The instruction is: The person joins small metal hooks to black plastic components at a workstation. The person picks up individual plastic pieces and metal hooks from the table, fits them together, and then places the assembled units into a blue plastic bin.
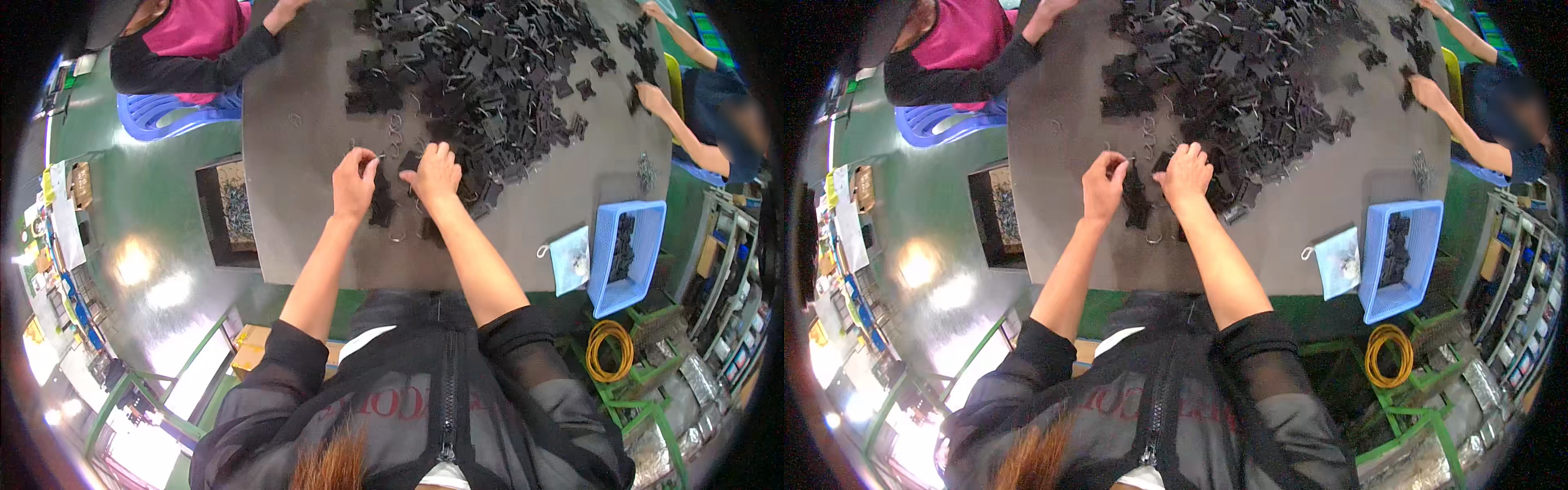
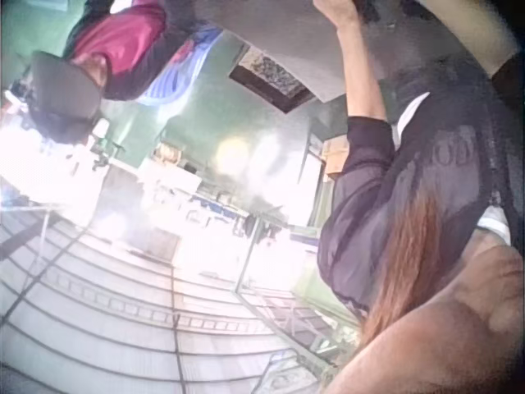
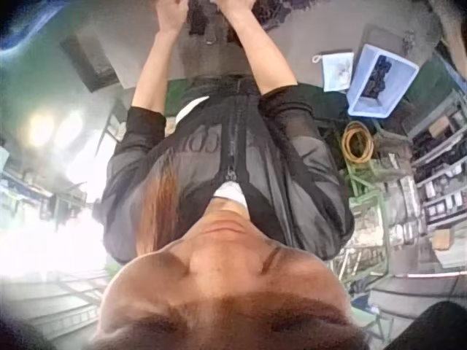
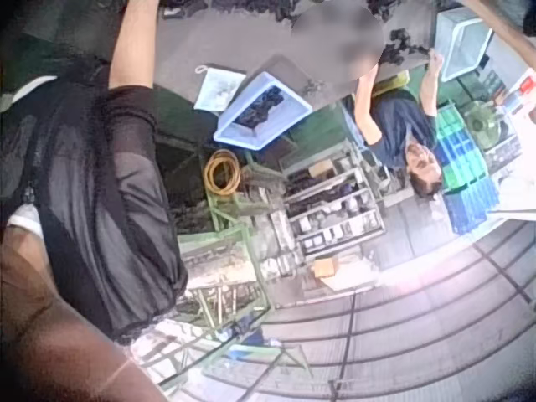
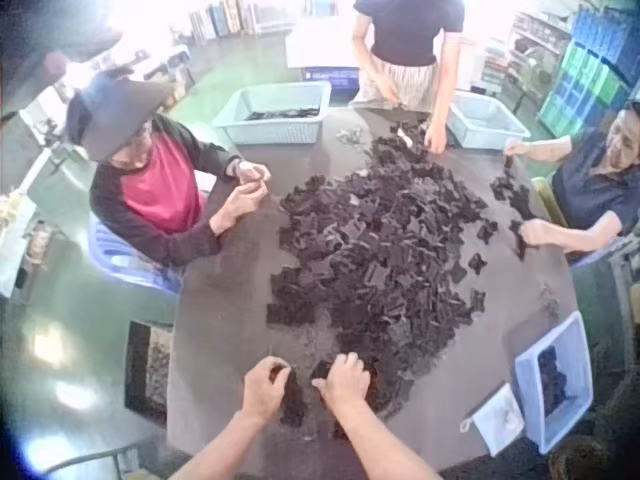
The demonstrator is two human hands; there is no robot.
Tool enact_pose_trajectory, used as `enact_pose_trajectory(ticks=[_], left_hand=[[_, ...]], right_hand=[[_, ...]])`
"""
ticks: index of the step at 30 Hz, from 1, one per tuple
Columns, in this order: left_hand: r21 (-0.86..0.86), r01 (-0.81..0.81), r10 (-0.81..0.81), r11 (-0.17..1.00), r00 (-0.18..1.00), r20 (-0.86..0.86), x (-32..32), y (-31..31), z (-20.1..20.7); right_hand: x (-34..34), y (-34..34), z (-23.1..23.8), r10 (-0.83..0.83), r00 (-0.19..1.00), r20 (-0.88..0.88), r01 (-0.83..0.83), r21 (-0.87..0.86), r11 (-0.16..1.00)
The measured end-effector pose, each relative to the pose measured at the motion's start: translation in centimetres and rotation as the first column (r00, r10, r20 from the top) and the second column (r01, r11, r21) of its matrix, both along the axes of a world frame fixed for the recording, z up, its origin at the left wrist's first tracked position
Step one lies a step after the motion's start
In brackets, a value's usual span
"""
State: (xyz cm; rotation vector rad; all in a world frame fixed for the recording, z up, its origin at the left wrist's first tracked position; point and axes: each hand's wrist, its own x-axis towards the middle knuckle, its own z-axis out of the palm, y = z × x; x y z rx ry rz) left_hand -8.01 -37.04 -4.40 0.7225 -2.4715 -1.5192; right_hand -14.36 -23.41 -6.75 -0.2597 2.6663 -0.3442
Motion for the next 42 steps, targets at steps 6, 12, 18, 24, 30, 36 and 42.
enact_pose_trajectory(ticks=[6,12,18,24,30,36,42], left_hand=[[-0.301,0.075,-0.052,0.951,0.995,0.083,-0.9,-0.4,-0.8],[-0.428,0.056,0.053,0.902,0.970,0.239,0.4,-0.7,-0.2],[-0.412,0.195,0.009,0.890,0.897,0.443,2.7,1.1,-3.3],[-0.385,0.089,0.060,0.919,0.931,0.359,1.9,2.0,-3.3],[-0.401,0.166,-0.016,0.901,0.936,0.351,0.9,2.1,-4.4],[-0.194,0.175,-0.067,0.965,0.885,0.461,0.4,0.7,-5.8],[-0.431,0.220,-0.032,0.875,0.915,0.401,0.8,2.3,-3.5]], right_hand=[[-0.2,-0.2,-1.3,0.089,0.994,-0.066,-0.092,-0.037,0.995],[-2.7,4.5,2.4,0.044,0.975,0.216,0.061,-0.454,0.889],[0.9,5.4,0.7,0.160,0.987,0.023,-0.161,0.043,0.986],[1.1,6.5,0.6,0.061,0.989,0.136,-0.046,-0.112,0.993],[-0.9,8.6,1.8,-0.123,0.973,0.194,0.177,-0.292,0.940],[-0.1,5.2,0.1,-0.108,0.956,0.271,0.190,-0.295,0.936],[1.6,2.3,0.0,-0.027,0.981,0.194,0.026,0.004,1.000]])
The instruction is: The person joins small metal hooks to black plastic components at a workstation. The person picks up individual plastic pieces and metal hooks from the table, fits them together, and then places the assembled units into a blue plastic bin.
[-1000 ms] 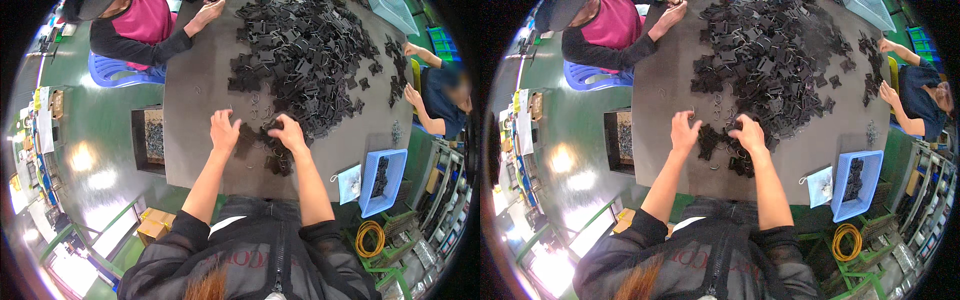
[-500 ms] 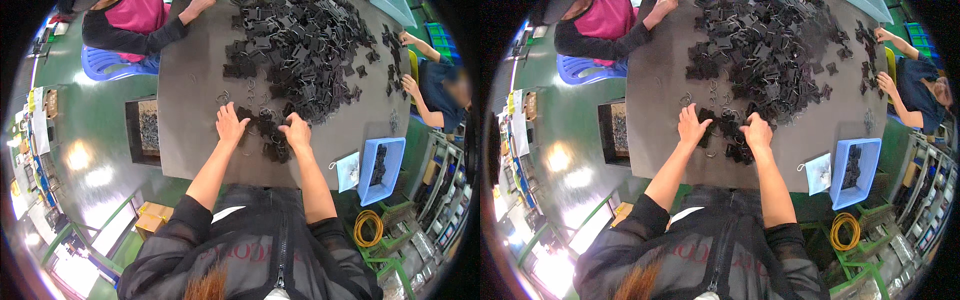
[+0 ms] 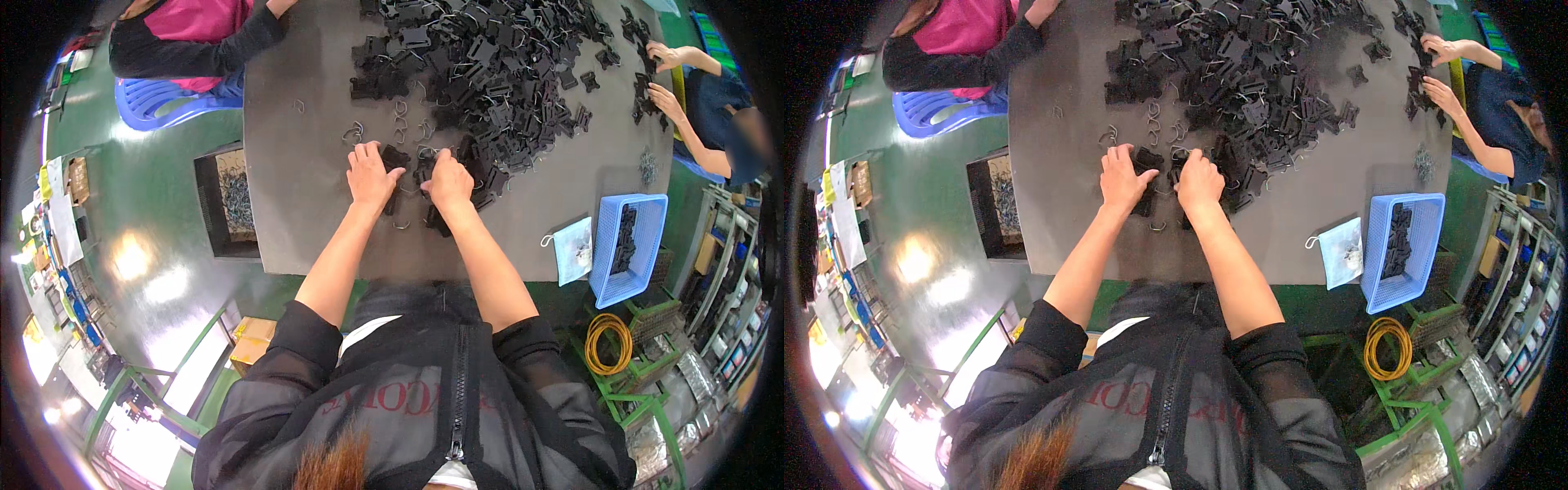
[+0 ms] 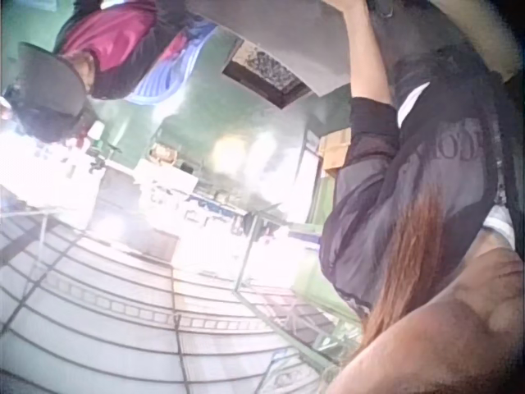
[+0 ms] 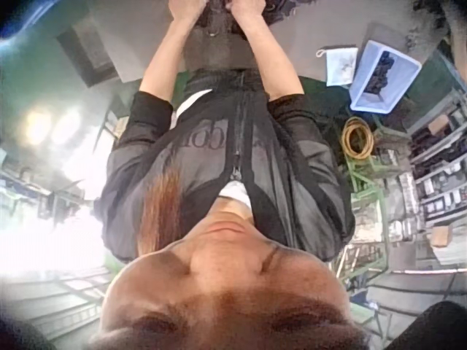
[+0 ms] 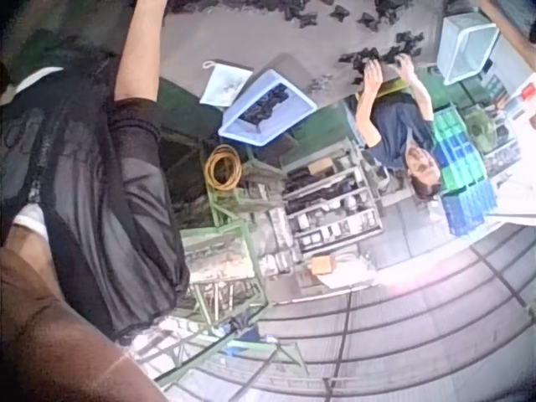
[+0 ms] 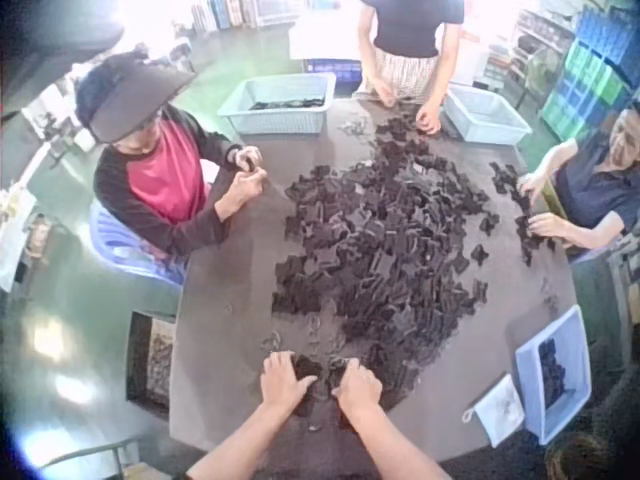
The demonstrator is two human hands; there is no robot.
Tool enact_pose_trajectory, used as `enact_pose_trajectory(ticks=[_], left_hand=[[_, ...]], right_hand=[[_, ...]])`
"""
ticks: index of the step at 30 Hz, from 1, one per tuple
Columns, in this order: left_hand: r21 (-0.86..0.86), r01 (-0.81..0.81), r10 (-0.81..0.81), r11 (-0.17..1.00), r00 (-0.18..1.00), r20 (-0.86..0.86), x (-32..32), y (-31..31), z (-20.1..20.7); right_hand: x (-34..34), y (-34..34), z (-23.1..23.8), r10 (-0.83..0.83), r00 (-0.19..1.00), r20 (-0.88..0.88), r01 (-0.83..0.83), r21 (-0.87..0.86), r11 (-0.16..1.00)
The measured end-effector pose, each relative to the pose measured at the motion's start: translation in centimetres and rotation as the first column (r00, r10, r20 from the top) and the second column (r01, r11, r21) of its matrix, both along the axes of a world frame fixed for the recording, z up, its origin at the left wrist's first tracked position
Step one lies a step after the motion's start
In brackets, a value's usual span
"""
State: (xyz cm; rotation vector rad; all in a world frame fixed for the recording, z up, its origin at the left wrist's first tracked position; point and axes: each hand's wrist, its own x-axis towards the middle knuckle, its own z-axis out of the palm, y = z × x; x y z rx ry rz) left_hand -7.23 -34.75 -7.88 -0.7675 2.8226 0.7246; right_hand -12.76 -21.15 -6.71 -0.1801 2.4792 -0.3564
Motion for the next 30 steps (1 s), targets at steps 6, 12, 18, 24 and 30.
enact_pose_trajectory(ticks=[6,12,18,24,30], left_hand=[[0.161,-0.020,0.004,0.987,0.995,0.098,-1.1,0.0,-0.7],[0.415,-0.163,0.195,0.895,0.980,-0.036,0.6,-1.0,-0.1],[0.657,-0.181,0.278,0.732,0.960,-0.045,1.5,1.4,4.5],[0.207,0.335,-0.261,0.919,0.912,-0.315,0.1,8.8,8.9],[0.328,0.339,-0.212,0.882,0.906,-0.365,-1.5,8.7,10.5]], right_hand=[[2.5,0.6,0.2,0.168,0.973,-0.156,-0.183,-0.092,0.979],[1.9,3.7,-1.1,-0.188,0.969,0.160,0.247,-0.594,0.766],[0.4,5.9,0.5,-0.098,0.290,0.952,0.957,-0.288,0.033],[2.6,8.8,0.7,0.107,0.132,0.986,0.912,-0.078,-0.404],[1.6,23.0,2.7,0.137,0.373,0.917,0.644,-0.150,-0.751]])
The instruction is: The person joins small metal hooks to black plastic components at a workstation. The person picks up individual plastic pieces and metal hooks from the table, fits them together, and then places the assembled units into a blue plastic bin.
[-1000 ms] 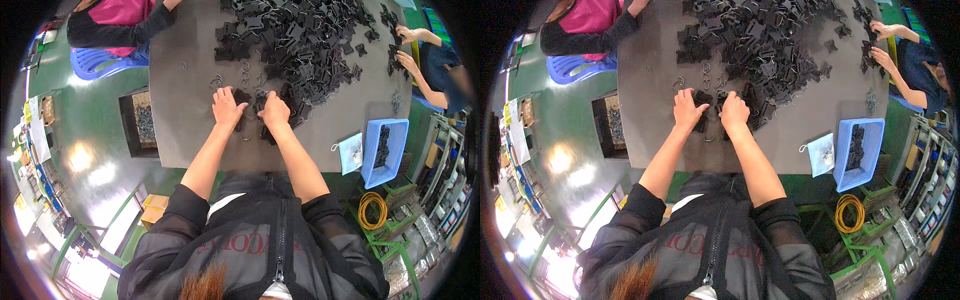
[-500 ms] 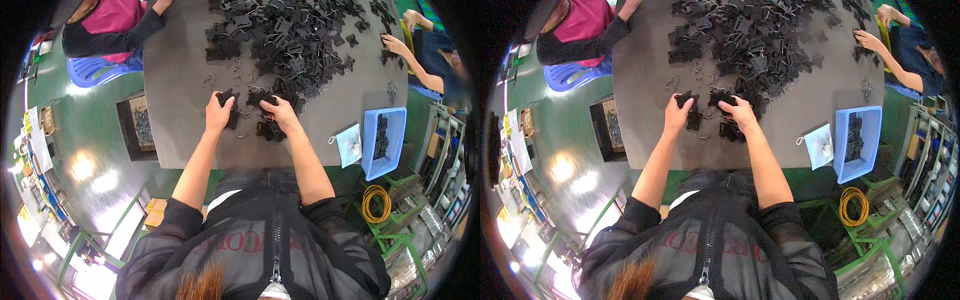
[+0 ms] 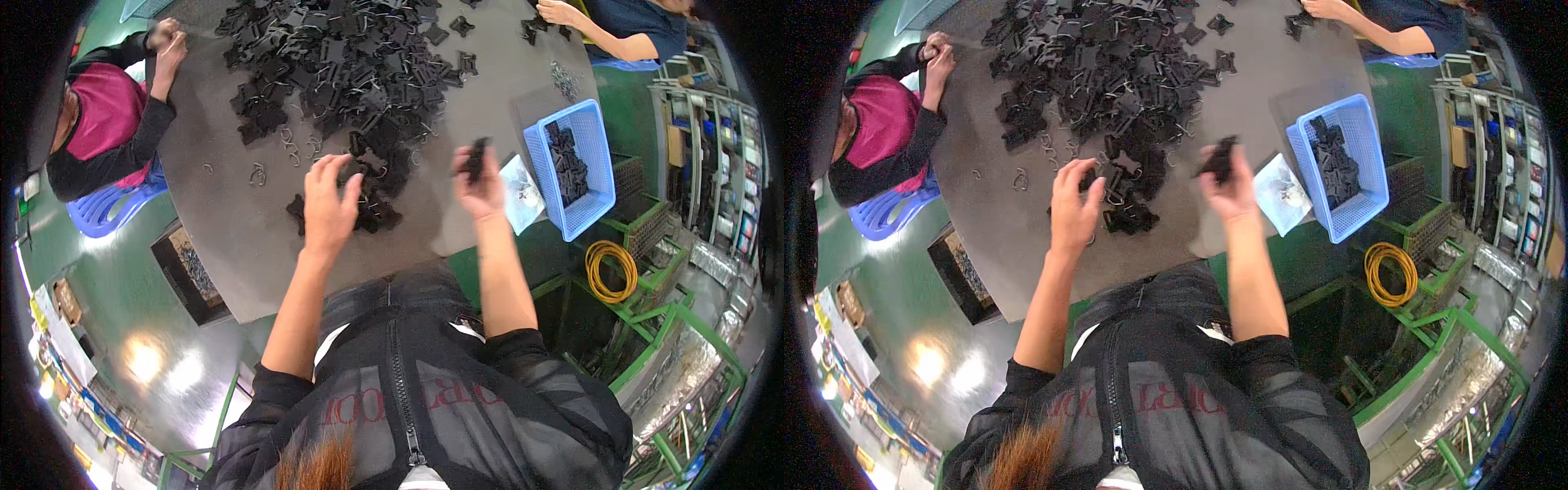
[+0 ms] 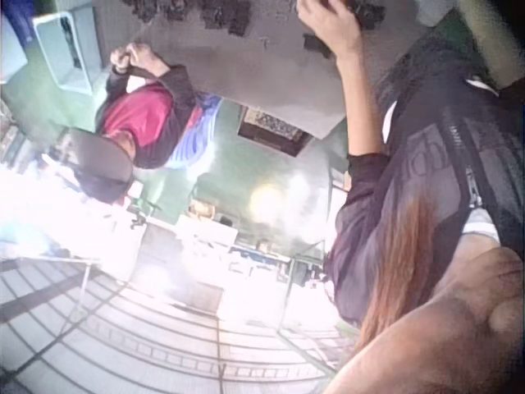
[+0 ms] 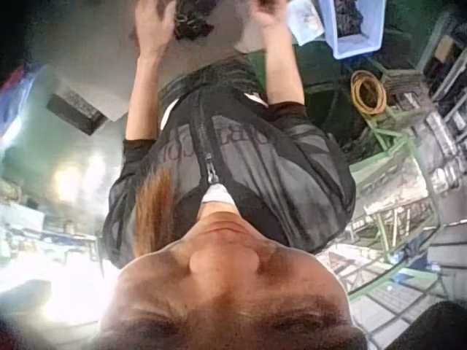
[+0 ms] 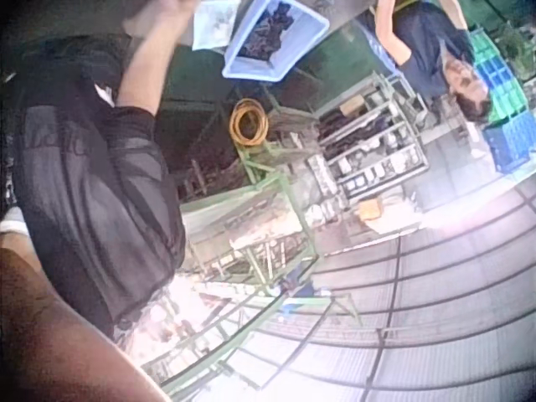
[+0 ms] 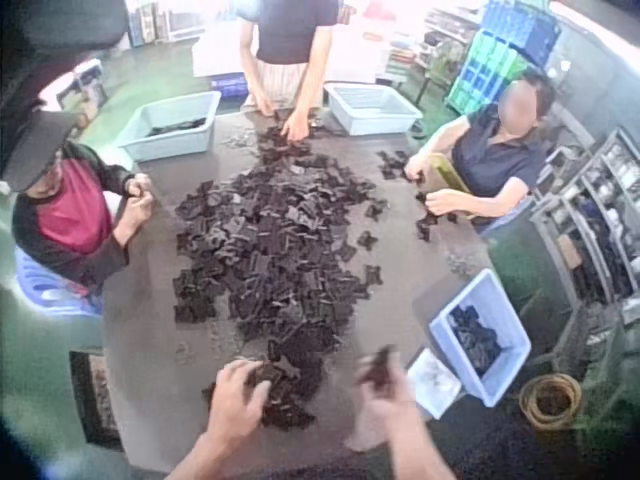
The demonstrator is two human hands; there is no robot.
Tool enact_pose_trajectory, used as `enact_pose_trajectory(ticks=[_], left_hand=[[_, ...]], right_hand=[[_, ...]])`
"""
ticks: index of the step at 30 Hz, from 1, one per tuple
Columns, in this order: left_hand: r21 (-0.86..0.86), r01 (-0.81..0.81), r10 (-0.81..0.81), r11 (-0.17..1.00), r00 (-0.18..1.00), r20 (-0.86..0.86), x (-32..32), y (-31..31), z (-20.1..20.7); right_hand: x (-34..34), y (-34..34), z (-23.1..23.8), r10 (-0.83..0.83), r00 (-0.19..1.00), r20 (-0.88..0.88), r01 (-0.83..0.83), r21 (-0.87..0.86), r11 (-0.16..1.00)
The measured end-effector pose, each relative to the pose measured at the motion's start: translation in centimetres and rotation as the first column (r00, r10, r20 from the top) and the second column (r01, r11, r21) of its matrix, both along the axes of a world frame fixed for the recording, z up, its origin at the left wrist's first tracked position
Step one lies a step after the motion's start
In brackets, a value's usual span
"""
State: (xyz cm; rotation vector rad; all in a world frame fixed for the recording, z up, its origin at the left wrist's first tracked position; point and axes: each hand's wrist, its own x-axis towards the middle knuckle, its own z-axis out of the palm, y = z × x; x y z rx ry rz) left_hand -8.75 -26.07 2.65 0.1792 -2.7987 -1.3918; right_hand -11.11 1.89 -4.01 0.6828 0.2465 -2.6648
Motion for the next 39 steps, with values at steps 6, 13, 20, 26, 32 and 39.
enact_pose_trajectory(ticks=[6,13,20,26,32,39], left_hand=[[-0.120,-0.084,0.113,0.989,0.959,0.258,3.4,-5.9,-8.0],[-0.376,-0.122,0.249,0.918,0.917,0.311,7.3,-8.5,-10.8],[-0.448,-0.218,0.392,0.867,0.854,0.342,6.6,-7.2,-10.8],[-0.301,-0.252,0.354,0.920,0.862,0.363,5.8,-8.3,-11.2],[-0.218,-0.267,0.331,0.939,0.872,0.361,9.1,-10.0,-12.2],[-0.331,-0.315,0.423,0.889,0.843,0.332,9.0,-5.1,-10.6]], right_hand=[[-1.7,19.8,2.8,-0.555,0.827,0.087,0.349,0.696,0.628],[-3.5,22.2,0.3,-0.556,0.820,0.132,-0.416,0.805,-0.423],[-2.2,-11.3,0.2,0.783,0.622,0.023,0.580,0.658,-0.480],[-1.1,-22.6,-3.9,0.676,0.470,0.567,0.578,0.382,-0.721],[-4.9,-18.5,-2.3,0.680,0.657,0.324,0.000,0.903,-0.430],[-1.3,-19.0,-1.9,0.458,0.450,0.766,0.086,0.474,-0.876]])
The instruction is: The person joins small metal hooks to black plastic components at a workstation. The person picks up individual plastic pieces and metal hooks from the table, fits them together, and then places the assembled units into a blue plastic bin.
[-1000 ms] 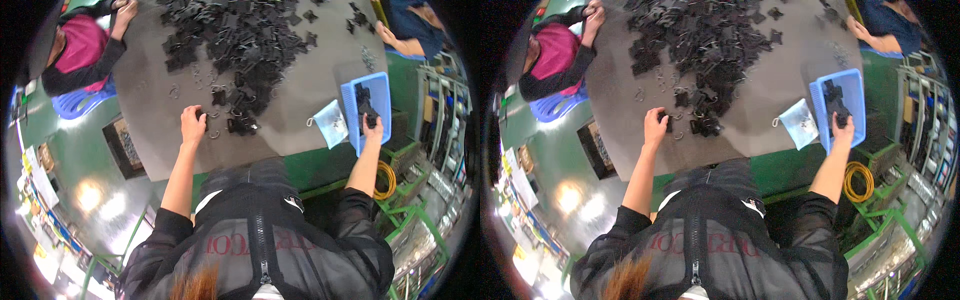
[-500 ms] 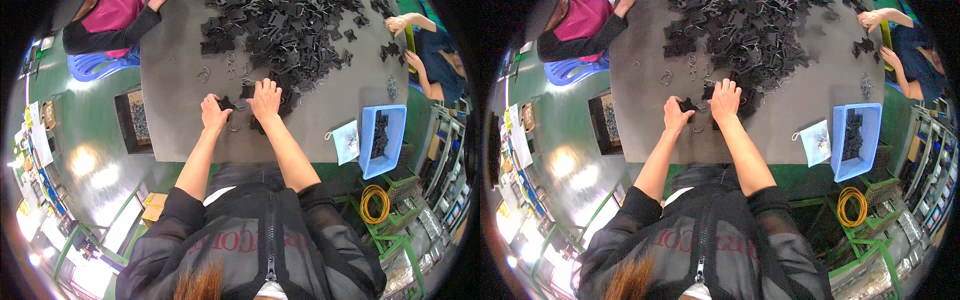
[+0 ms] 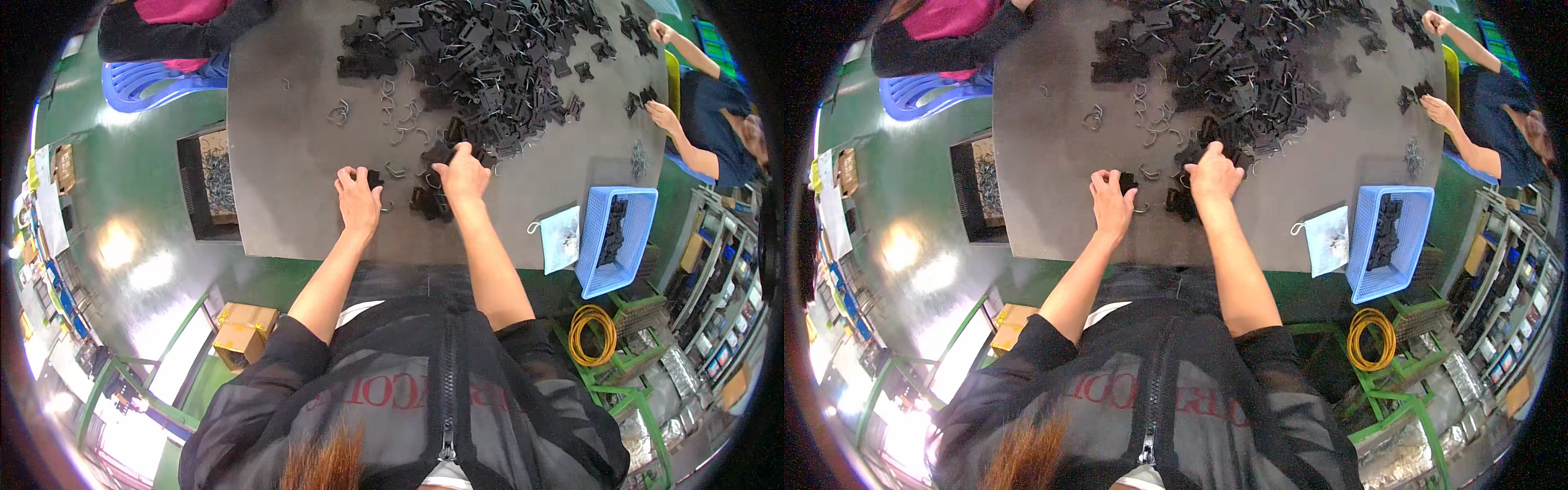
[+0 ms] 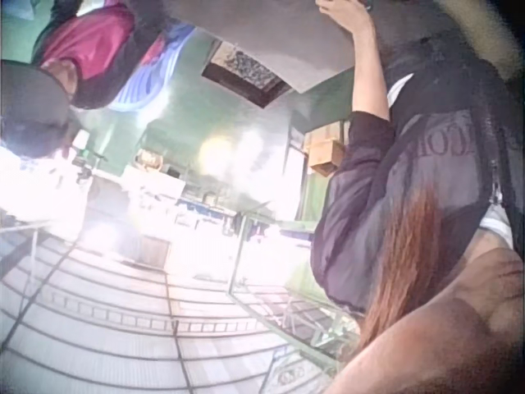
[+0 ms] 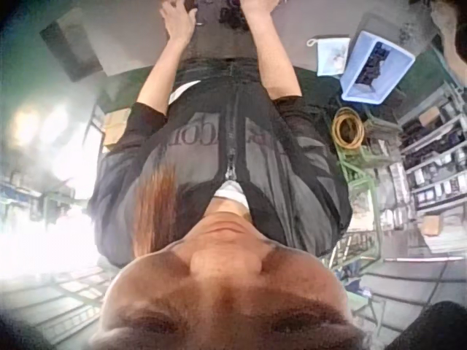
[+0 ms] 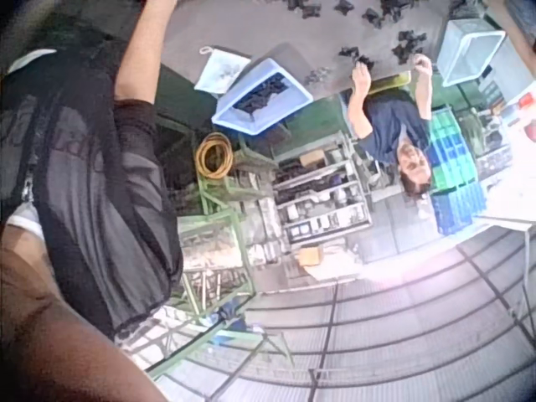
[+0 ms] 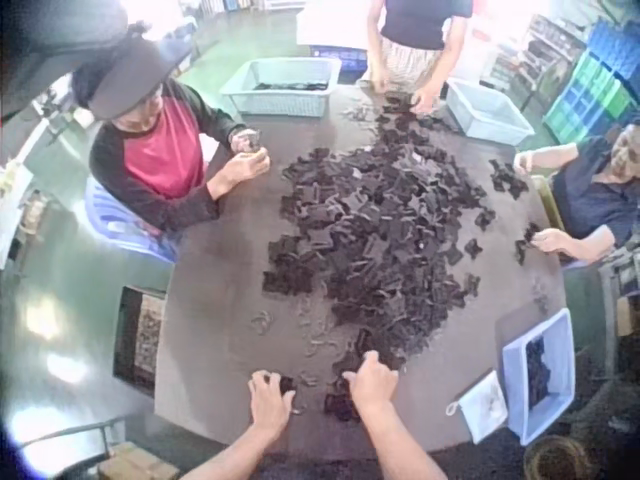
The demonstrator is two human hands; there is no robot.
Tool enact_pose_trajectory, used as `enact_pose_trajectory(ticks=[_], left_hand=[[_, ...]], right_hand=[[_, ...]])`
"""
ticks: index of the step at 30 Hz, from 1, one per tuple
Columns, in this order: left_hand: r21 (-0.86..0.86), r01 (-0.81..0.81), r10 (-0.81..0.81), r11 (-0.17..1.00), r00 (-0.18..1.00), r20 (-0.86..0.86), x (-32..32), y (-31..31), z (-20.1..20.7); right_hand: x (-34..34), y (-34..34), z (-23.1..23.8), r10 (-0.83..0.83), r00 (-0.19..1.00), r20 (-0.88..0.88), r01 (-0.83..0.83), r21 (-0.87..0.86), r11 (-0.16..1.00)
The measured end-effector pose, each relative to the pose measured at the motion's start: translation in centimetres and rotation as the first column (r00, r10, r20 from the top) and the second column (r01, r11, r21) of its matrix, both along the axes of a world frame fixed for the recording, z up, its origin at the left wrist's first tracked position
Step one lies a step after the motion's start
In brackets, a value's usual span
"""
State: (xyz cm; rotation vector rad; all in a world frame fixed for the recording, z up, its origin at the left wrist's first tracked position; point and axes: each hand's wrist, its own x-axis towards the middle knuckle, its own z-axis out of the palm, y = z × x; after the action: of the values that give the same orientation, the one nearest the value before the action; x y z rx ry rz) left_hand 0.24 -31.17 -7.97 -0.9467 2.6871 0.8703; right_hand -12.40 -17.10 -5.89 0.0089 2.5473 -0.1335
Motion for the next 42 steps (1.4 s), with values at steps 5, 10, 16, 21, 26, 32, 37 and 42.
enact_pose_trajectory(ticks=[5,10,16,21,26,32,37,42], left_hand=[[0.073,-0.080,0.088,0.994,0.991,-0.103,-0.3,-0.6,-0.5],[0.082,-0.053,0.053,0.995,0.999,0.001,-0.7,-1.4,-0.7],[-0.051,0.036,-0.035,0.998,0.999,0.033,-0.4,-1.1,-0.9],[0.177,-0.008,0.003,0.984,1.000,0.030,-1.0,-2.2,-1.4],[0.464,-0.110,0.176,0.879,0.979,-0.100,-2.8,-1.4,1.7],[0.500,0.271,-0.120,0.822,0.942,-0.314,-5.4,6.9,7.2],[0.198,0.399,-0.236,0.895,0.802,-0.549,-7.1,10.3,8.3],[0.334,0.134,-0.043,0.933,0.963,-0.266,-9.9,7.0,0.5]], right_hand=[[1.0,-2.3,-0.7,0.055,0.987,-0.150,-0.050,0.036,0.998],[2.2,-1.3,-2.3,0.123,0.982,-0.145,-0.142,-0.129,0.981],[0.4,3.9,-0.5,-0.407,0.911,-0.073,0.330,-0.464,0.822],[0.2,3.8,-2.1,-0.248,0.936,-0.248,0.130,-0.411,0.903],[-0.4,5.2,0.1,-0.412,0.731,0.544,0.652,-0.734,0.188],[2.6,7.3,-0.4,0.111,0.272,0.956,0.875,-0.197,-0.443],[3.4,14.7,0.8,-0.019,0.260,0.965,0.642,-0.187,-0.743],[-0.6,30.6,5.2,-0.325,0.460,0.826,0.339,-0.502,-0.796]])
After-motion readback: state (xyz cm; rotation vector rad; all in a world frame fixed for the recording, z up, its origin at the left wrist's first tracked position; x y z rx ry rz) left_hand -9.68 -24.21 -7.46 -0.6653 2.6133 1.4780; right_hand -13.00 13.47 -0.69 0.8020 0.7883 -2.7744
